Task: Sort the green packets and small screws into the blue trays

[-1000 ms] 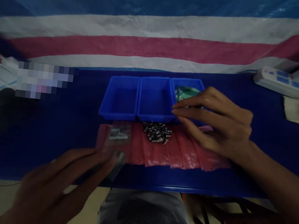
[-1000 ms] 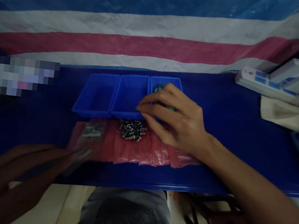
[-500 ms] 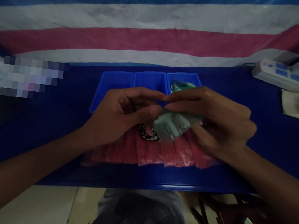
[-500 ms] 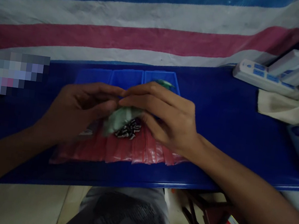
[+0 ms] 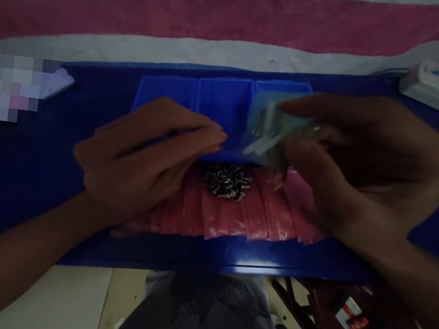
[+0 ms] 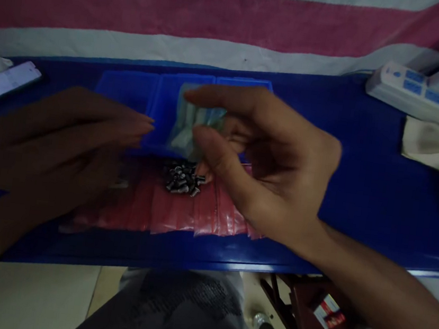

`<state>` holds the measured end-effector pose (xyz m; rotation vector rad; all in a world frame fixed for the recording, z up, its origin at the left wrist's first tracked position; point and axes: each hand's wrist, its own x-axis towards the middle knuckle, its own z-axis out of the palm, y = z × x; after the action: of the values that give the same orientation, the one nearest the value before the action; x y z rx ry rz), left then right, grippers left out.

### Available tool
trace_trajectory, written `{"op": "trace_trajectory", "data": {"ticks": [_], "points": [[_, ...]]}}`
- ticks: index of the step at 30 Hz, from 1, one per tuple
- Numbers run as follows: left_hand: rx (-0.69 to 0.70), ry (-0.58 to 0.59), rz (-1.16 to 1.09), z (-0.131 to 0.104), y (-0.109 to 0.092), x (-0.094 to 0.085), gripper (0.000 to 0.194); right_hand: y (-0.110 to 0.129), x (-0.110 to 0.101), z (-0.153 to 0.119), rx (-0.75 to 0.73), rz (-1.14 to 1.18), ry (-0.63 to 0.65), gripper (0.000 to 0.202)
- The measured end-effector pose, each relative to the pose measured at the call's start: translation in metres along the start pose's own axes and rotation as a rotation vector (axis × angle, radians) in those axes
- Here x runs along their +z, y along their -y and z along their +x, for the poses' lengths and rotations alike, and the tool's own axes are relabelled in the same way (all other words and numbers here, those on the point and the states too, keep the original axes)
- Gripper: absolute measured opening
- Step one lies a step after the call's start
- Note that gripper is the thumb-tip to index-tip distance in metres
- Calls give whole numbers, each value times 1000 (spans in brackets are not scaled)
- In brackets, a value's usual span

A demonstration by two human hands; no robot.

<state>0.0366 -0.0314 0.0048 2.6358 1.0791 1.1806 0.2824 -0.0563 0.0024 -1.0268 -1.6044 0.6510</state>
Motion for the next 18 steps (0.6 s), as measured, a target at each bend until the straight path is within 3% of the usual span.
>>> {"op": "trace_trajectory", "data": {"ticks": [3, 6, 10, 12, 16, 18], "points": [[186, -65, 177, -4, -1, -3, 25, -1, 0, 3, 40, 40, -31, 12], [151, -42, 164, -6, -9, -3, 32, -2, 2, 6, 108, 177, 99, 15], [47, 50, -27, -3, -20, -5, 27, -4, 7, 6, 202, 317, 247, 17], [-12, 36, -41, -1, -21, -6, 21, -4, 8, 7, 230, 355, 232, 16], [-254, -109, -124, 1, -16, -2, 13, -5, 2, 10, 45, 288, 22, 22], [-427, -164, -340, 1, -14, 2, 14, -5, -3, 9, -89, 61, 36, 33]]}}
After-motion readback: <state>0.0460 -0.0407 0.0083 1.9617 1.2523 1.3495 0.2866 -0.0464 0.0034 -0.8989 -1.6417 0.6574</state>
